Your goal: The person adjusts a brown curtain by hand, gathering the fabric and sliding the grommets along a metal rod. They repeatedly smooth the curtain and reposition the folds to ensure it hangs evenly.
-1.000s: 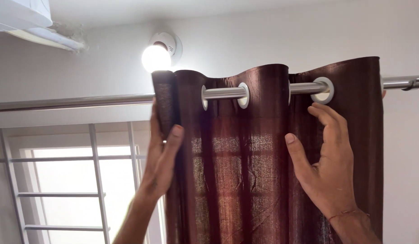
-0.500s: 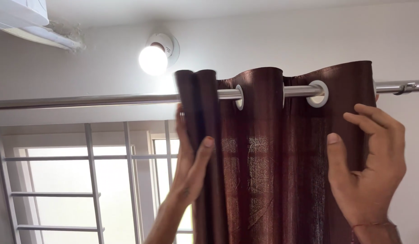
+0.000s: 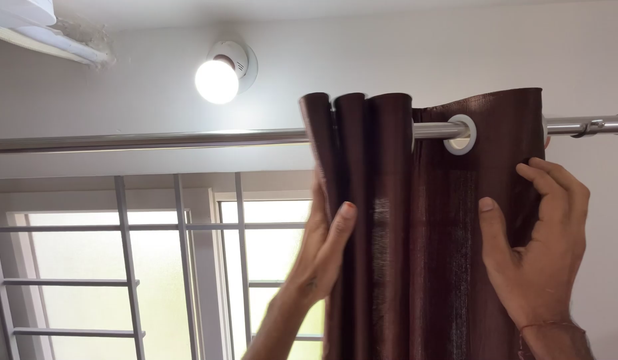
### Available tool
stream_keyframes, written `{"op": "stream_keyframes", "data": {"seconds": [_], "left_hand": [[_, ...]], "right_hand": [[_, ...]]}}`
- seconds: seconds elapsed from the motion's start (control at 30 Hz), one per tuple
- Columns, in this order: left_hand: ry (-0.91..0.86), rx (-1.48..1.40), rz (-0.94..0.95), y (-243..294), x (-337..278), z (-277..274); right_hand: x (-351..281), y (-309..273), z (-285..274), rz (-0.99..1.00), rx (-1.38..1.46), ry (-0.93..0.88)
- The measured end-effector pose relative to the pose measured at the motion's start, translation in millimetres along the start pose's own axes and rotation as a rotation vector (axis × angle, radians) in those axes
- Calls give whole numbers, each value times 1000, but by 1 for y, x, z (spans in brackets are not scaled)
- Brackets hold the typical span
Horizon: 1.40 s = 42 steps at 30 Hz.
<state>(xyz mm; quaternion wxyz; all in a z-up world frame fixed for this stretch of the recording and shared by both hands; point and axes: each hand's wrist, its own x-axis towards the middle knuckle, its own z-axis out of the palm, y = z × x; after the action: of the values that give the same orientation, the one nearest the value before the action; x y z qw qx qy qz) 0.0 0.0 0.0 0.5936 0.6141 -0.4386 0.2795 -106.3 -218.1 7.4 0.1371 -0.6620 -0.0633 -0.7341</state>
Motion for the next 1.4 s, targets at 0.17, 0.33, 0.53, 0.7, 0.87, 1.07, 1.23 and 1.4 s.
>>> {"op": "stream_keyframes", "data": {"seconds": [0.17, 0.33, 0.53, 0.7, 0.87, 1.07, 1.23, 1.4], "left_hand": [[6, -43, 24, 1, -3, 13], [202, -88, 136, 4, -6, 24], [-41, -67, 97, 13, -6, 45], [197, -21, 124, -1, -6, 52], [151, -32, 62, 10, -5, 68], [-62, -80, 90, 20, -2, 93], [144, -161, 80, 7, -2, 99], [26, -121, 66, 26, 3, 110]], "right_hand": [[-2, 3, -2, 0, -13, -8], [-3, 12, -6, 27, -17, -10], [-9, 19, -3, 86, 38, -36], [-11, 30, -9, 104, -12, -55], [-18, 55, -7, 136, -23, -67], [-16, 50, -9, 251, 10, -107], [-13, 49, -14, 342, 56, -145], [-6, 49, -18, 411, 71, -156]]}}
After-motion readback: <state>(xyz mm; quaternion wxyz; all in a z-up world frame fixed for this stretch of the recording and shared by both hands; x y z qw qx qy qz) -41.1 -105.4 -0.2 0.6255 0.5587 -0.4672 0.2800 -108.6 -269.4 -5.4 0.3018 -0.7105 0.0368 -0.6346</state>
